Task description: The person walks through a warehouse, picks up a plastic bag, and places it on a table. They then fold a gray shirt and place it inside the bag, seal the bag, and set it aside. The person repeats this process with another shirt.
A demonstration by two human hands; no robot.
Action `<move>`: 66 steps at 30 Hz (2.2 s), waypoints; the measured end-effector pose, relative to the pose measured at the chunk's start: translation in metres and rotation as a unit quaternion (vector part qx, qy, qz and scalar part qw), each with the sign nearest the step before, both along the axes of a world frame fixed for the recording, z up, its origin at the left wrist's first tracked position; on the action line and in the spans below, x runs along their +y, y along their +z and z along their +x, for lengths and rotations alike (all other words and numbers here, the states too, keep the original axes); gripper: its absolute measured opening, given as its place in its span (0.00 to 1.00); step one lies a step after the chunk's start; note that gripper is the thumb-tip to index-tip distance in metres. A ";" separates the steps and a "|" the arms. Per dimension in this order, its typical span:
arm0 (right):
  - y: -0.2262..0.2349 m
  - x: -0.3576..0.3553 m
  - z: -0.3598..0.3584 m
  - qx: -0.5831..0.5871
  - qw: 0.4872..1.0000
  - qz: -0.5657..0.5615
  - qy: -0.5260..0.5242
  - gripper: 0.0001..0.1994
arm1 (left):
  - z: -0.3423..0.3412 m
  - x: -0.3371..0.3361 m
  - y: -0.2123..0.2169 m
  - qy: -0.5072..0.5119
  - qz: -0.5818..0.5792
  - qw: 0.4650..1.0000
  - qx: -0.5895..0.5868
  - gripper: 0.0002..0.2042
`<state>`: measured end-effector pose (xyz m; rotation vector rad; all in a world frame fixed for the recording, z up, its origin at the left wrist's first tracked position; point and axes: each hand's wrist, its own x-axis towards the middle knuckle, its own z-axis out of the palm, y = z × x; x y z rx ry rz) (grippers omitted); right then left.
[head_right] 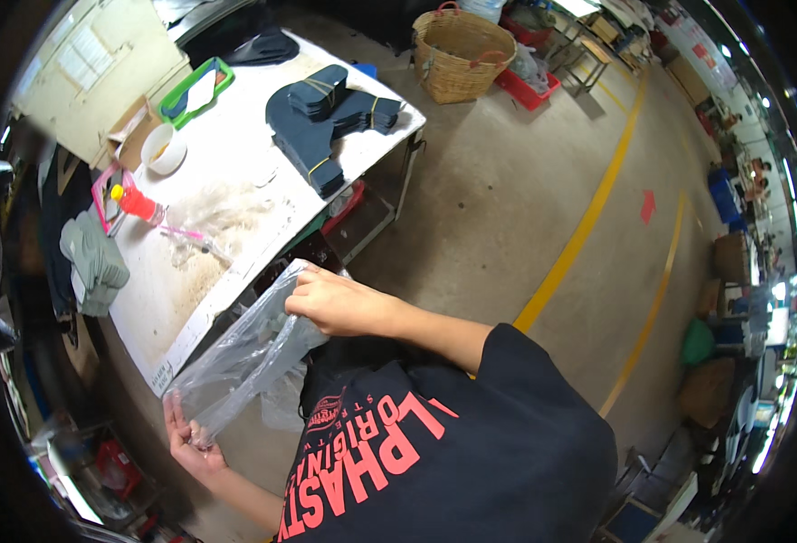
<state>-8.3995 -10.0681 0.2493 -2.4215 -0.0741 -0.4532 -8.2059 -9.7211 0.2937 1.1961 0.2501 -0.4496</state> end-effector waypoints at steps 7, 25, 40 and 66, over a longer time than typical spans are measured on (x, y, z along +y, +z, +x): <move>-0.082 0.004 0.004 0.163 0.969 0.136 -0.125 0.33 | -0.028 -0.098 -0.106 -0.190 0.133 0.973 0.000 0.14; -0.066 0.043 0.108 0.017 0.992 -0.114 -0.048 0.38 | -0.174 0.037 -0.255 -0.247 0.517 0.820 -0.010 0.17; -0.298 0.306 0.049 0.419 0.857 -0.063 0.294 0.23 | -0.390 0.210 -0.273 -0.581 0.427 0.688 0.085 0.16; -0.529 0.598 -0.010 0.536 0.737 0.370 0.180 0.07 | -0.364 0.405 -0.469 0.127 0.237 0.878 0.395 0.25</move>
